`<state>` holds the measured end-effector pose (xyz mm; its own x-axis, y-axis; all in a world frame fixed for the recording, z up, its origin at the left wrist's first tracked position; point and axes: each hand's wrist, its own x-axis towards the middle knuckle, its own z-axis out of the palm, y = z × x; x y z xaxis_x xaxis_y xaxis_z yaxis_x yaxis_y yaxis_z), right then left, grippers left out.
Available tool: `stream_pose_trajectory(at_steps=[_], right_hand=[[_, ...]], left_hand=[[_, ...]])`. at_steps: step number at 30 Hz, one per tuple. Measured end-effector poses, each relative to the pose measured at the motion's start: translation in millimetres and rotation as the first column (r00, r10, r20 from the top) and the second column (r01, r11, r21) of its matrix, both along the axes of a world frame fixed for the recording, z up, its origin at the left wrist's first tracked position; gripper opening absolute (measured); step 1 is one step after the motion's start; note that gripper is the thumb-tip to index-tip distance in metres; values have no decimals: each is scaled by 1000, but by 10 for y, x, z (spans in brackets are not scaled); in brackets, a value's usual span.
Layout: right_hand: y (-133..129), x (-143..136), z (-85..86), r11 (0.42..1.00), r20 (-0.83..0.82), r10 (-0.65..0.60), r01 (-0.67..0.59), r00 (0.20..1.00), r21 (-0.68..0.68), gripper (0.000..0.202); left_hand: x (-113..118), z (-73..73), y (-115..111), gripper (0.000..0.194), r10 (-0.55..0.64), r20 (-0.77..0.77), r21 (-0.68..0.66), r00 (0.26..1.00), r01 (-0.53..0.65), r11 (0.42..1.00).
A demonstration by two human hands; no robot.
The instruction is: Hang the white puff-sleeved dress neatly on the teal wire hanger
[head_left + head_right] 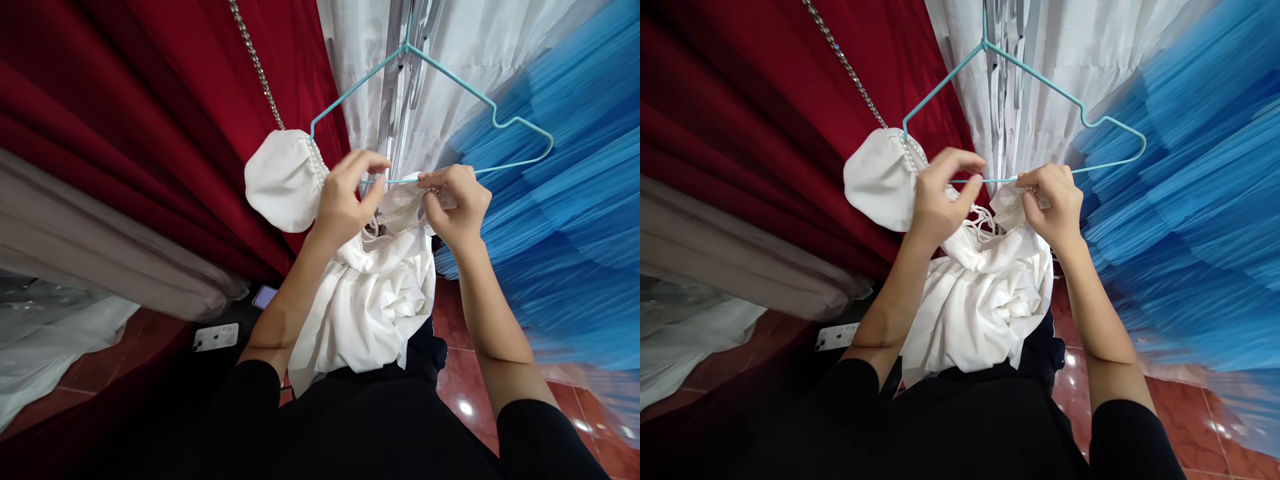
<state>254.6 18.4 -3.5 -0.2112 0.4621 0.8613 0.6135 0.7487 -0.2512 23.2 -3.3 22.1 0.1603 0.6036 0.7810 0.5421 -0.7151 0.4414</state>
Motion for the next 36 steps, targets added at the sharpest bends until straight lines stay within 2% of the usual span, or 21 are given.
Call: stream_pose_trajectory(at_steps=[2,5,6,8,10,12,14,17,21,25,28,31,33,35,36], right_hand=[[-3,5,-17,1000,35,13,-14,999,7,23],[-45,55,-67,988,27,23,-27,999,150,19],[-63,99,-86,974,-18,-14,18,1000,227,18],[-83,247,-109,928,-155,-141,185,978,324,18],[-59,472,-80,897,-304,-271,354,913,263,21],[6,728,31,886,-425,-356,445,832,128,24],[82,945,223,869,-507,-377,486,775,96,32],[170,1080,586,889,-458,-330,435,825,143,38],[286,934,952,926,-390,-252,339,885,169,43],[351,619,1081,976,-288,-171,201,942,79,43],[236,349,1089,991,-281,-123,133,952,18,42],[53,99,985,981,-331,-45,104,943,165,37],[-22,-42,796,981,-206,59,-19,977,191,26],[-25,-157,510,989,8,134,-135,991,56,23],[-3,-203,350,989,74,147,-147,986,-12,29]], left_hand=[[80,-125,12,18,16,-121,-56,993,-23,998],[102,-199,52,18,36,-124,-80,992,-46,996],[93,-195,56,18,36,-109,-87,993,-45,995],[68,-167,46,17,28,-85,-103,996,-37,994],[41,-139,27,18,24,-73,-118,997,-32,993],[19,-126,15,19,24,-71,-130,997,-33,991],[0,-123,16,20,19,-74,-138,997,-29,990],[-24,-119,27,21,1,-78,-135,997,-12,991],[-55,-107,8,22,32,-110,-123,993,-46,991],[-62,-123,-5,24,60,-150,-108,987,-77,991],[-58,-148,23,24,92,-166,-116,982,-112,987],[-57,-155,41,25,106,-168,-125,980,-128,984],[-57,-154,35,27,93,-157,-119,983,-112,987],[-49,-160,19,28,83,-151,-103,985,-99,990],[-39,-168,8,29,81,-149,-89,986,-95,991]])
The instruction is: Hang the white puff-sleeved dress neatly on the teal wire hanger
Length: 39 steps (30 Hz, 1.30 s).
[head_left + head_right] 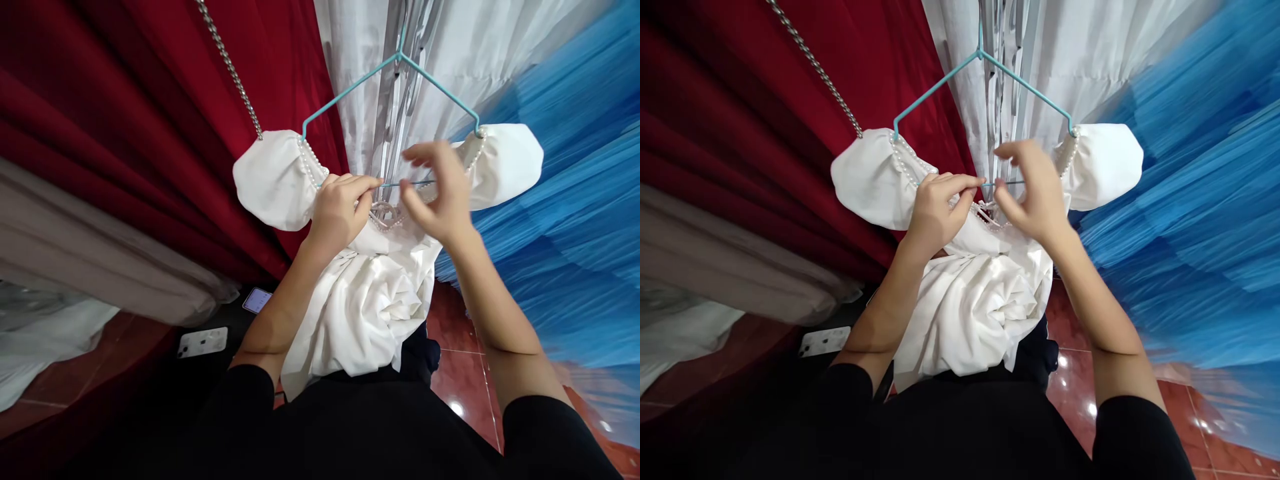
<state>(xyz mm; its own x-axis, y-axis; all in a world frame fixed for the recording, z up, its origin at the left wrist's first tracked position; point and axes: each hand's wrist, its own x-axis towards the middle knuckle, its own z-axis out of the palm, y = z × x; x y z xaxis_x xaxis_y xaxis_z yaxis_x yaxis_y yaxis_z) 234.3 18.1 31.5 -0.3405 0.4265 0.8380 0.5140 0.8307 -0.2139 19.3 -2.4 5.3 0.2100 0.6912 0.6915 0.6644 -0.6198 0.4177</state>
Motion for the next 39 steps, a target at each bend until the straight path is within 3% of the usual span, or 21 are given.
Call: stream_pose_trajectory(at_steps=[3,6,9,12,17,21,23,26,29,32,34,36,39], right_hand=[[97,-111,-413,998,43,-50,51,998,-22,37],[143,-213,-579,994,-78,-106,107,991,6,30],[109,-331,-573,990,-170,-140,141,975,-11,22],[51,-426,-555,988,-162,-155,154,974,-21,20],[34,-395,-537,981,-109,-195,196,975,-1,23],[54,-265,-511,980,-30,-195,196,980,20,22],[54,-221,-513,984,-19,-176,176,984,22,24],[44,-197,-527,993,-41,-116,116,992,6,28],[32,-209,-527,1000,-78,-13,12,997,-19,32],[27,-229,-511,999,-79,10,-14,997,-52,33],[29,-236,-504,998,-60,-18,14,998,-67,33],[27,-232,-498,997,-41,-33,30,999,-70,33],[4,-204,-476,998,-34,-30,28,999,-58,32]], left_hand=[[42,-23,-37,28,-9,12,46,1000,8,999],[35,12,-75,30,54,113,152,992,-71,986],[-117,108,-64,26,193,213,325,958,-256,910],[-385,154,60,44,273,228,395,935,-345,851],[-785,104,446,24,136,387,366,912,-287,885],[-1101,128,678,6,218,426,263,878,-351,899],[-1281,88,727,14,269,457,242,848,-410,879],[-1460,-111,683,25,318,559,207,766,-500,841],[-1390,-372,465,26,341,616,124,710,-515,848],[-1083,-517,126,14,289,573,-13,767,-344,939],[-828,-507,-72,13,205,464,-53,862,-204,977],[-593,-428,-184,17,113,325,42,939,-133,990],[-325,-274,-190,22,118,198,235,973,-164,958]])
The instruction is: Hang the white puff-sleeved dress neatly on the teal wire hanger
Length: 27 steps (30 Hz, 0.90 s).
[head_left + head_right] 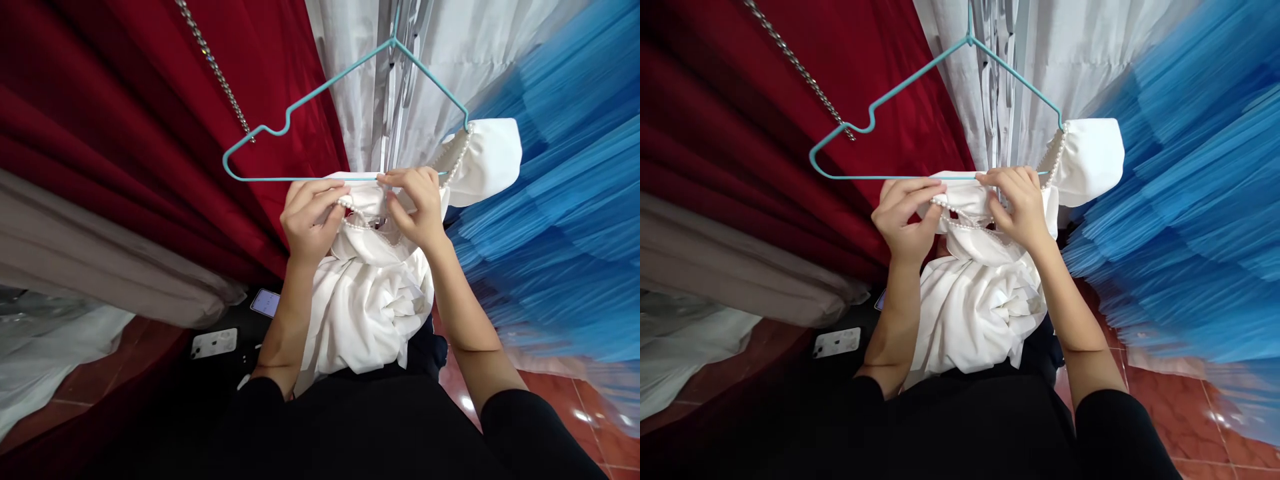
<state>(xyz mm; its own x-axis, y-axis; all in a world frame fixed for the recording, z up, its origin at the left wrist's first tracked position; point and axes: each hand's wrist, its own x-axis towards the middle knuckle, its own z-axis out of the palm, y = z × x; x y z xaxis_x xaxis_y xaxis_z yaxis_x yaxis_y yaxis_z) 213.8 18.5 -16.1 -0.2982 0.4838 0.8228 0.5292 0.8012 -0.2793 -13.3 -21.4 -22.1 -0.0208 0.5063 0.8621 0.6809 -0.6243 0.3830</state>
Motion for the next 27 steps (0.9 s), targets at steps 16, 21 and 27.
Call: stream_pose_trajectory(at_steps=[16,21,27], right_hand=[[183,436,222,947,-128,-276,293,953,136,42],[381,877,434,937,-98,-350,348,932,-42,30],[338,1062,680,916,-265,-401,389,877,-97,19]], left_hand=[[186,32,312,34,-132,42,-74,990,135,988],[145,-8,363,31,-132,39,7,990,132,991],[88,55,319,32,-188,24,38,982,187,982]])
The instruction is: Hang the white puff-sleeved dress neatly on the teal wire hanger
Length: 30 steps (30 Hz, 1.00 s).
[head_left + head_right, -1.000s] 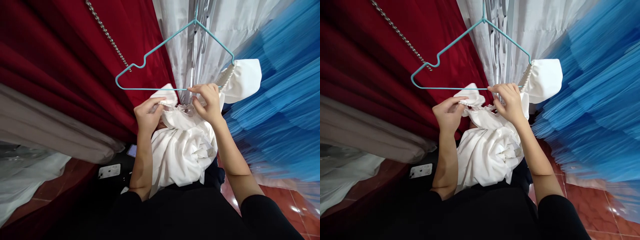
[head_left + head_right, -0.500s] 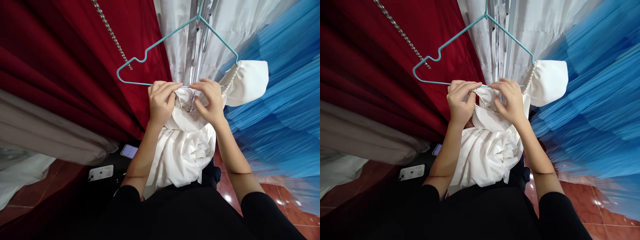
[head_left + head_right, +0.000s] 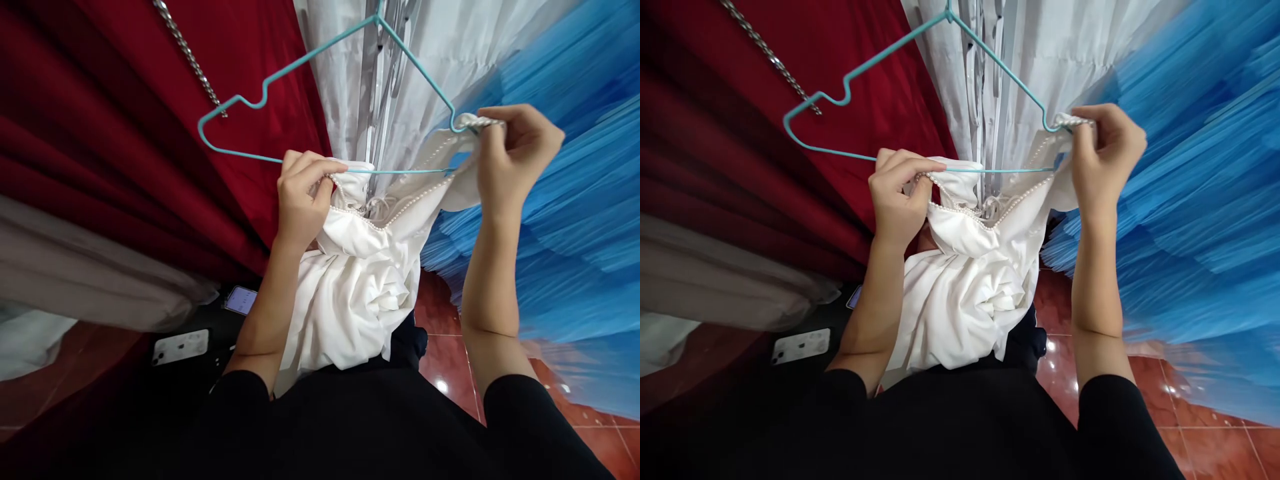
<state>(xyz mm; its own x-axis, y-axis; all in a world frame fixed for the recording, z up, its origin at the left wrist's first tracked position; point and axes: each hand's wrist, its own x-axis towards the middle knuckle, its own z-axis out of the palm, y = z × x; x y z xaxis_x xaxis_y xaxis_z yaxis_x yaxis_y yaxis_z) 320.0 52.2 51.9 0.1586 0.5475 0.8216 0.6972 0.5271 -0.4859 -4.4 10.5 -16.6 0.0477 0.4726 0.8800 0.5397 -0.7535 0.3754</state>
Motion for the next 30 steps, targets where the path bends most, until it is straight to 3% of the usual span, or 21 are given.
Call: stream_pose_trajectory(at_steps=[3,6,10,12,15,19,22,26,30], right_hand=[[-35,146,-37,989,-206,-52,79,977,122,12],[-160,237,-256,994,-288,-61,84,956,68,17],[-505,56,-502,998,-117,18,-25,993,-58,12],[-654,-133,-495,986,68,160,-156,985,-52,14],[-695,-407,-394,945,293,317,-327,902,-16,14],[-483,-624,-431,949,270,311,-311,911,-46,18],[-355,-714,-611,950,191,286,-303,939,70,22],[-323,-766,-730,928,172,296,-325,940,181,30],[-307,-721,-690,952,153,272,-288,950,99,29]], left_hand=[[30,29,-57,32,-14,17,-67,1000,15,998],[53,28,-66,33,-30,24,-83,999,32,996],[110,-17,-19,35,-32,33,-96,999,35,995],[156,-42,0,32,-33,40,-111,999,37,993],[211,-56,-5,26,-40,61,-124,997,47,991],[215,-25,-55,26,-6,53,-131,999,13,991],[193,-26,-75,30,-1,33,-130,999,5,991],[150,-184,-85,21,39,152,-94,988,-24,995],[-53,-480,-87,25,269,393,-113,879,-244,963]])
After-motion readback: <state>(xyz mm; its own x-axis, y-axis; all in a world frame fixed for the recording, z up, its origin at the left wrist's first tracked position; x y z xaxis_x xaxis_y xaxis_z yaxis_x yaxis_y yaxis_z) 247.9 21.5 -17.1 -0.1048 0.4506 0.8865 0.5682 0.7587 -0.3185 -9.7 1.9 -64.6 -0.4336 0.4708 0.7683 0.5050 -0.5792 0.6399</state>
